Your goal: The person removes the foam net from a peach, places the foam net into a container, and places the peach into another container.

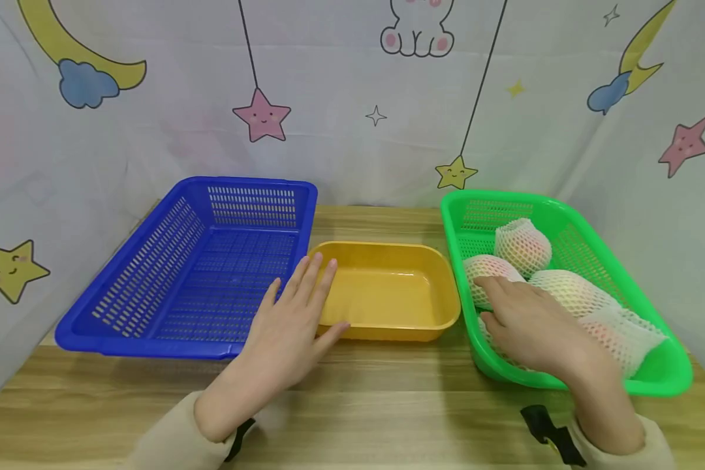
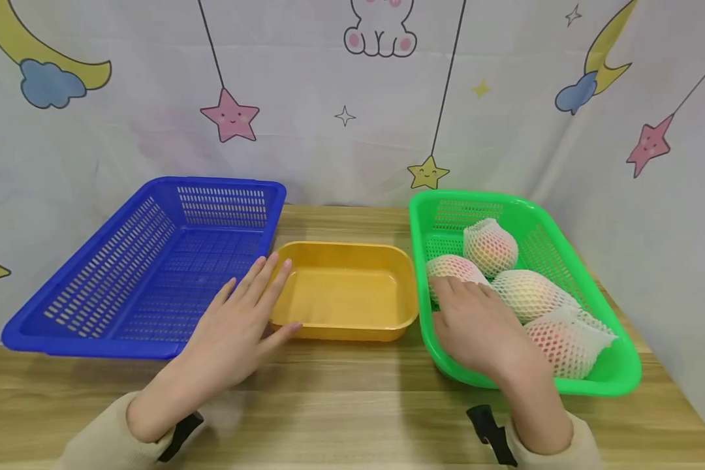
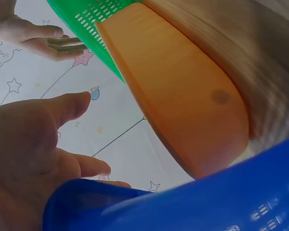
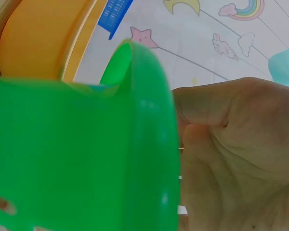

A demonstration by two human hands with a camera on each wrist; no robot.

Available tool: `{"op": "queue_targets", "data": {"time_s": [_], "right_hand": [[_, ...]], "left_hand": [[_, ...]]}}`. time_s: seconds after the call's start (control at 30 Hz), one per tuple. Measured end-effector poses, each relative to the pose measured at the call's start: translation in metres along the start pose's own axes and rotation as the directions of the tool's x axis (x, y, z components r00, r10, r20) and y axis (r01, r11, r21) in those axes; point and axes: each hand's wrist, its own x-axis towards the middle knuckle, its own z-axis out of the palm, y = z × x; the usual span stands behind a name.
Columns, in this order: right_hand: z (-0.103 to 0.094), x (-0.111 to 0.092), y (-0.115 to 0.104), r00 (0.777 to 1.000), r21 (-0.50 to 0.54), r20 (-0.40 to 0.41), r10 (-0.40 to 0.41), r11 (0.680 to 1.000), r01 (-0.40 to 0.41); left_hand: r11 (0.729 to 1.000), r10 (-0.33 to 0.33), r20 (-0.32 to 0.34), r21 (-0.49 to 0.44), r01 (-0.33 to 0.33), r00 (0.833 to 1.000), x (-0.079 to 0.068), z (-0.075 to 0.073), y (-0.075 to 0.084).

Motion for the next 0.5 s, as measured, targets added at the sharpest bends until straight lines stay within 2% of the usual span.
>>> {"op": "queue_targets", "data": {"time_s": [0.27,0.5], "right_hand": [[0.0,0.001,0.01,0.999,0.03,0.035,0.011,0.999,-0.013],[0.0,0.002,0.017,0.992,0.069,0.115,0.056,0.996,-0.064]], "left_hand": [[1.0,-0.01,-0.025,0.02,0.01,1.0,-0.006,0.003,-0.007],[0.997,0.002,-0.094,0.08,0.006,0.996,-0.01,0.007,-0.011]]}}
